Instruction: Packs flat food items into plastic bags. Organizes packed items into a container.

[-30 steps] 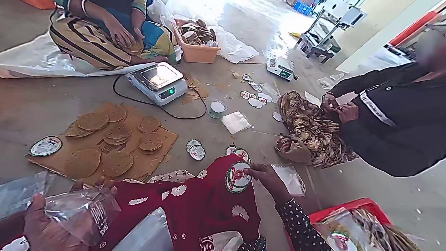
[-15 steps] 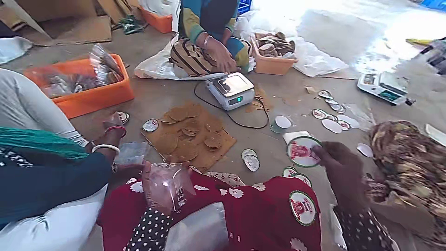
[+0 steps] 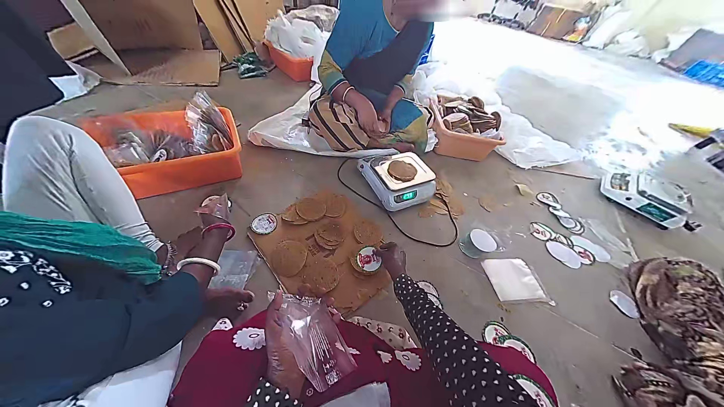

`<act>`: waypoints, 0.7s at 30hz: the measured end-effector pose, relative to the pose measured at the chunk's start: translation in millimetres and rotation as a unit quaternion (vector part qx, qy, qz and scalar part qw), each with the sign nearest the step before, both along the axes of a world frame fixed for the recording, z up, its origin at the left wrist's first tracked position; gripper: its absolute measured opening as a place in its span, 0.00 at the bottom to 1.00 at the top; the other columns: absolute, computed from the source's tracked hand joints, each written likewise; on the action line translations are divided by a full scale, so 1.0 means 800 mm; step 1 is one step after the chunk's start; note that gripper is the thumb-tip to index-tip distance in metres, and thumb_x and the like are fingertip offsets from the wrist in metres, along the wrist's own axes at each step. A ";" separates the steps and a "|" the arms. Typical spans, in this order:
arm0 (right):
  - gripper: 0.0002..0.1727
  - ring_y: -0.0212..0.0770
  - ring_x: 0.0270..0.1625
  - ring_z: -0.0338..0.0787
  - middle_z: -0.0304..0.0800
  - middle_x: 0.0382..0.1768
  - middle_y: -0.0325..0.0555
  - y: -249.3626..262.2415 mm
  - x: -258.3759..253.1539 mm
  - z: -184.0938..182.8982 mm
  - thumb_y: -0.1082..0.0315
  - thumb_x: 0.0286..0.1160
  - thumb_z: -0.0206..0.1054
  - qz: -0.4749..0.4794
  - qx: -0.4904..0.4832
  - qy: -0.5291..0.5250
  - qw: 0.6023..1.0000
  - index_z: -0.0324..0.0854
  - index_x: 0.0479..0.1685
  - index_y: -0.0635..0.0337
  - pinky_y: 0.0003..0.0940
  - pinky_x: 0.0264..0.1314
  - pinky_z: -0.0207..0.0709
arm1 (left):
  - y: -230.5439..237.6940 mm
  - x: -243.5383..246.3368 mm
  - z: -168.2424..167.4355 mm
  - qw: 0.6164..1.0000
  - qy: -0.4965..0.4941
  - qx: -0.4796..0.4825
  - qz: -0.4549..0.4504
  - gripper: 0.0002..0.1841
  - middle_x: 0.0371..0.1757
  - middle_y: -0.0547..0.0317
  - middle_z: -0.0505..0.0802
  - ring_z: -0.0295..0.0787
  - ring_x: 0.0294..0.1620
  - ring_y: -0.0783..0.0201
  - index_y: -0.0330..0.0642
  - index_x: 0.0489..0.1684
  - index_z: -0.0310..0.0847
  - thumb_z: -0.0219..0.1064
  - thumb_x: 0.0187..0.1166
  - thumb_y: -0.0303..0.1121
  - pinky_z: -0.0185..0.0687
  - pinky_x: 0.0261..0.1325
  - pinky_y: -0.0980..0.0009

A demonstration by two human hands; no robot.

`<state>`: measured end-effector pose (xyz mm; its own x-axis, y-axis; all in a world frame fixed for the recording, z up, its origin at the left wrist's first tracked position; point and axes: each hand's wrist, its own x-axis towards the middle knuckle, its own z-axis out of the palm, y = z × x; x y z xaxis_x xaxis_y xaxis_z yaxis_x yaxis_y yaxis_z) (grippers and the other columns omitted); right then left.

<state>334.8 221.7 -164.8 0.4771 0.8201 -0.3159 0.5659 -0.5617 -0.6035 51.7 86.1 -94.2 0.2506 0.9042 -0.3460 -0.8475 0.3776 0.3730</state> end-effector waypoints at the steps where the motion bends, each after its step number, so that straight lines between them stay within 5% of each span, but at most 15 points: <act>1: 0.27 0.58 0.69 0.86 0.90 0.61 0.59 0.002 -0.004 -0.001 0.57 0.72 0.76 0.007 -0.010 -0.025 1.000 0.83 0.67 0.62 0.59 0.73 0.74 | 0.000 0.001 0.001 1.000 0.003 -0.004 0.003 0.36 0.50 0.45 0.94 0.93 0.52 0.40 0.49 0.54 0.83 0.38 0.84 0.68 0.89 0.51 0.40; 8: 0.37 0.67 0.79 0.76 0.79 0.72 0.69 0.012 -0.029 -0.003 0.56 0.65 0.79 0.135 -0.097 -0.121 0.979 0.77 0.73 0.69 0.65 0.77 0.70 | 0.004 0.005 -0.002 1.000 -0.022 0.003 -0.006 0.36 0.50 0.41 0.93 0.93 0.51 0.39 0.46 0.57 0.81 0.40 0.84 0.67 0.90 0.50 0.40; 12: 0.42 0.64 0.77 0.78 0.80 0.71 0.67 0.006 -0.044 -0.001 0.56 0.59 0.82 0.141 -0.137 -0.135 0.971 0.74 0.73 0.71 0.62 0.76 0.72 | 0.004 0.006 0.000 1.000 -0.014 -0.020 0.004 0.35 0.49 0.42 0.93 0.94 0.50 0.39 0.45 0.54 0.81 0.38 0.85 0.66 0.90 0.48 0.41; 16: 0.35 0.62 0.77 0.79 0.80 0.72 0.66 -0.008 -0.057 0.029 0.60 0.59 0.80 0.128 -0.172 -0.085 0.973 0.79 0.66 0.71 0.62 0.74 0.72 | 0.006 0.008 -0.001 1.000 -0.001 -0.017 0.002 0.37 0.47 0.42 0.94 0.94 0.49 0.39 0.45 0.53 0.82 0.35 0.86 0.66 0.90 0.48 0.40; 21: 0.34 0.61 0.70 0.84 0.85 0.64 0.64 -0.009 -0.052 0.006 0.55 0.54 0.85 0.118 -0.180 -0.070 0.974 0.83 0.58 0.69 0.61 0.69 0.77 | 0.004 0.010 0.000 1.000 0.015 -0.024 0.008 0.35 0.45 0.45 0.94 0.94 0.47 0.41 0.46 0.54 0.81 0.34 0.86 0.65 0.89 0.48 0.40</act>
